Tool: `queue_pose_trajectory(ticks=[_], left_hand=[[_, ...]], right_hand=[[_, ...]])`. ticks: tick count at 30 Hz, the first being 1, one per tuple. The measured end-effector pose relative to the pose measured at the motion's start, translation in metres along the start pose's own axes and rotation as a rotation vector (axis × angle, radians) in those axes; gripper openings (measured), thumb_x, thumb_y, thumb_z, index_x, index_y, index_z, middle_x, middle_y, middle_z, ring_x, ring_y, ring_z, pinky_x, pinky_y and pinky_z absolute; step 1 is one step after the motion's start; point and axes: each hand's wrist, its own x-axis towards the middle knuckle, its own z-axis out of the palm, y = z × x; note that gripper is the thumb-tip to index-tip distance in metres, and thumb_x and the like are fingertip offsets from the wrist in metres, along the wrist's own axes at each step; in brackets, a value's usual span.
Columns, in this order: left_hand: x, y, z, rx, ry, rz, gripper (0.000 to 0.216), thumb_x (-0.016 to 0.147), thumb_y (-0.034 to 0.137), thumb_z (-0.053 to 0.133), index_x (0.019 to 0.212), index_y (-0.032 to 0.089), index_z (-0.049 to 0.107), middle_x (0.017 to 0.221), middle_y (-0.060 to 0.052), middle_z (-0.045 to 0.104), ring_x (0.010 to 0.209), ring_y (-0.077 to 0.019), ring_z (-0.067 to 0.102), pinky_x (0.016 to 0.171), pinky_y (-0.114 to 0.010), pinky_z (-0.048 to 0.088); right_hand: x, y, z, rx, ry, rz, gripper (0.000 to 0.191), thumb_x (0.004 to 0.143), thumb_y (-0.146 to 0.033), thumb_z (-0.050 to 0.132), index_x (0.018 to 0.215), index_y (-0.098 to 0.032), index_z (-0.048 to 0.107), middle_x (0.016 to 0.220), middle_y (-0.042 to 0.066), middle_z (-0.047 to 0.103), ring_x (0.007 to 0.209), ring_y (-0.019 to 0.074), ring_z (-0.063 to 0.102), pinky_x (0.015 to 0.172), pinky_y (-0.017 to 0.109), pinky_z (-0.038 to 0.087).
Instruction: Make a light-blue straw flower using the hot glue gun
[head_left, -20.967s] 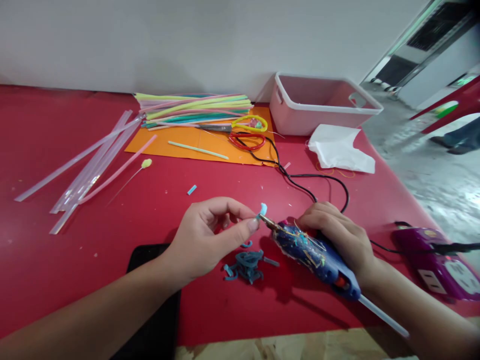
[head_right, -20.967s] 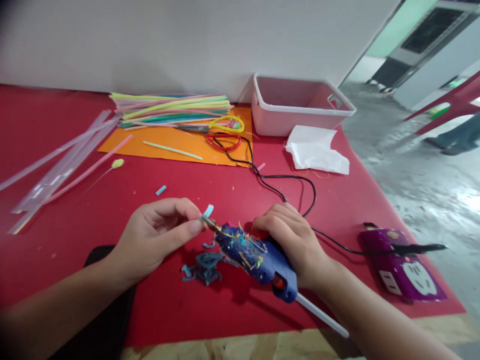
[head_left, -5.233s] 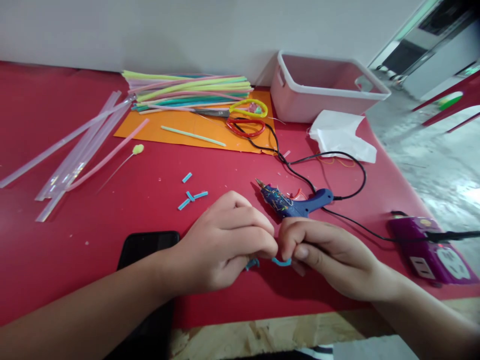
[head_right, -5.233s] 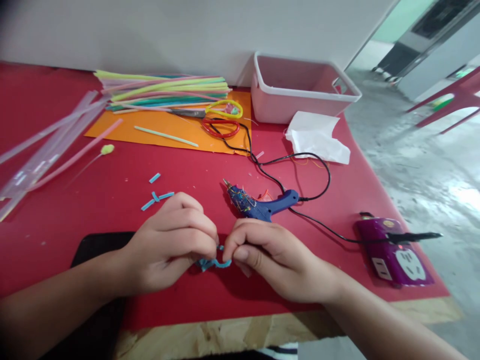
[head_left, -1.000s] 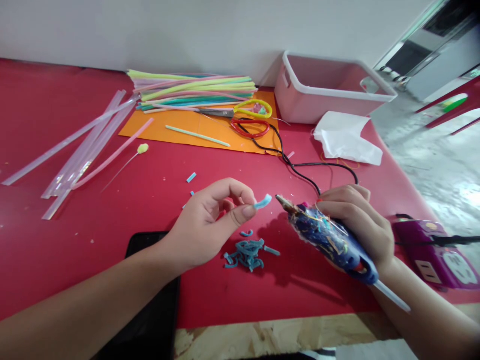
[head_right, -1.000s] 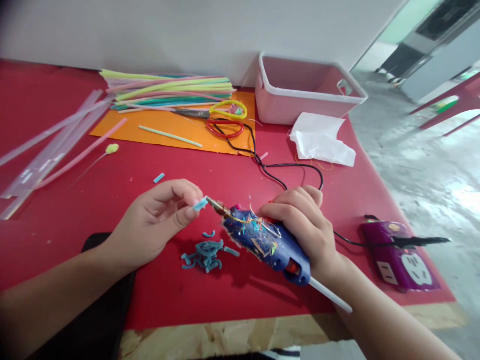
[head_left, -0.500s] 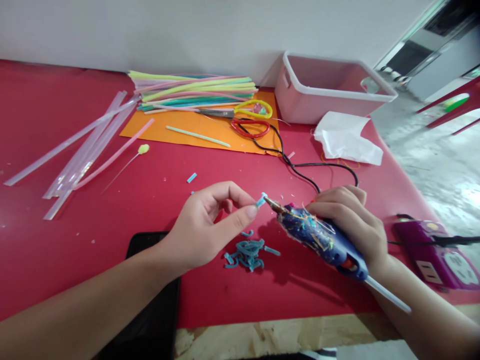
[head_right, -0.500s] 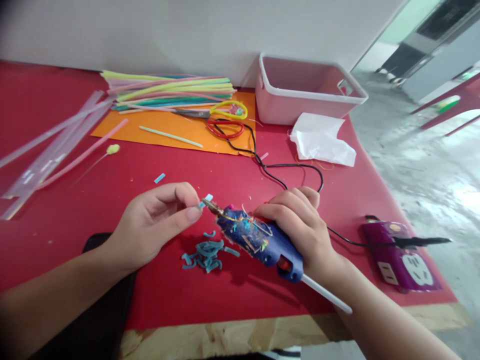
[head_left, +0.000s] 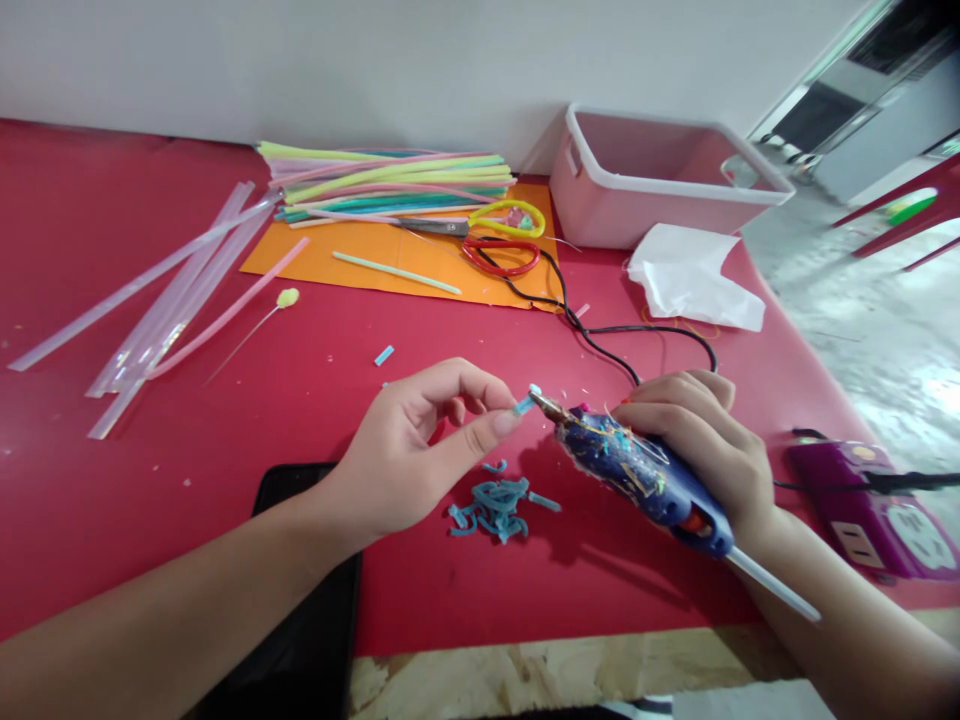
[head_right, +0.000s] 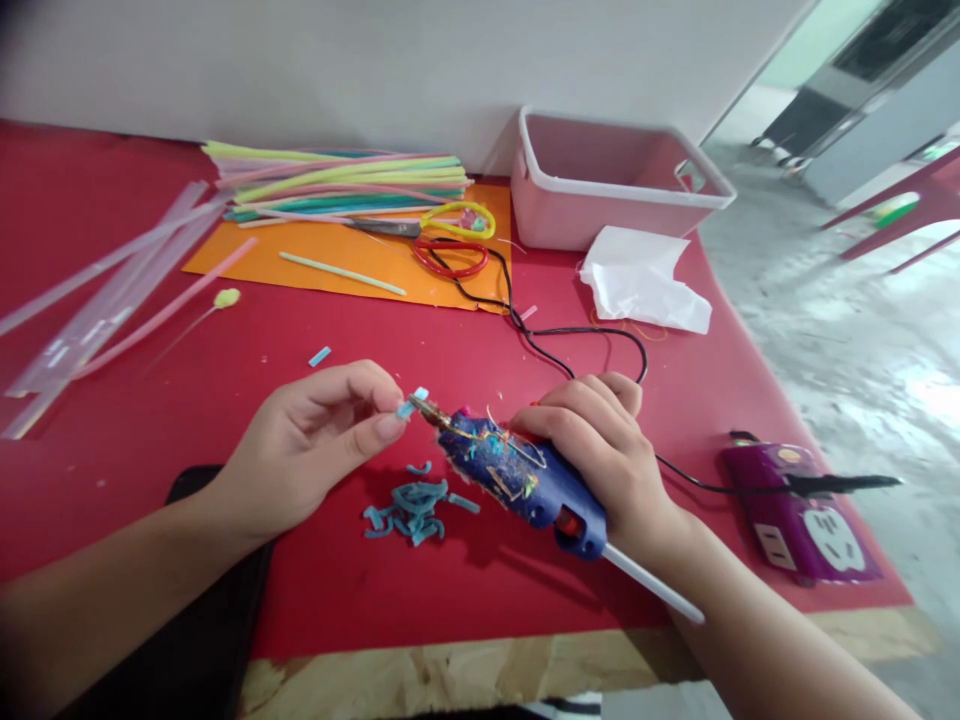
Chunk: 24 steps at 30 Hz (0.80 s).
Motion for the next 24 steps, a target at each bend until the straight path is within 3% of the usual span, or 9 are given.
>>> queue_pose_trajectory(ticks=[14,20,24], left_hand=[[-0.0015,-0.0035,-0.0008,-0.019,-0.018,0.029,0.008,0.091,0.025,0.068,0.086,0.019,0.065,0.079,0.000,0.061,0.068,-0.0108,0.049,0.066,-0.024,0.044],[-0.0047,-0.0043,-0.0008,0.086,0.054,0.296,0.004,0.089,0.020,0.070,0.086,0.023,0.069,0.085,-0.003,0.063,0.080,-0.0162,0.058,0.075,-0.030,0.049],[-0.0059,-0.0047,-0.0010,0.110,0.062,0.336,0.005,0.088,0.019,0.071,0.087,0.024,0.070,0.088,-0.004,0.062,0.081,-0.0162,0.059,0.074,-0.030,0.052]], right_hand=[[0.0008,0.0026,0.0018,-0.016,0.033,-0.002,0.013,0.093,-0.019,0.056,0.105,-0.019,0.061,0.086,0.004,0.063,0.078,0.0197,0.061,0.080,0.040,0.036],[-0.0002,0.0016,0.0023,-0.009,0.049,0.041,0.015,0.091,-0.018,0.058,0.105,-0.022,0.060,0.087,0.002,0.063,0.077,0.0194,0.061,0.080,0.040,0.038],[-0.0007,-0.0015,0.0012,0.045,0.040,-0.006,0.018,0.092,-0.014,0.054,0.108,-0.022,0.059,0.087,0.003,0.060,0.079,0.0200,0.060,0.080,0.040,0.038]])
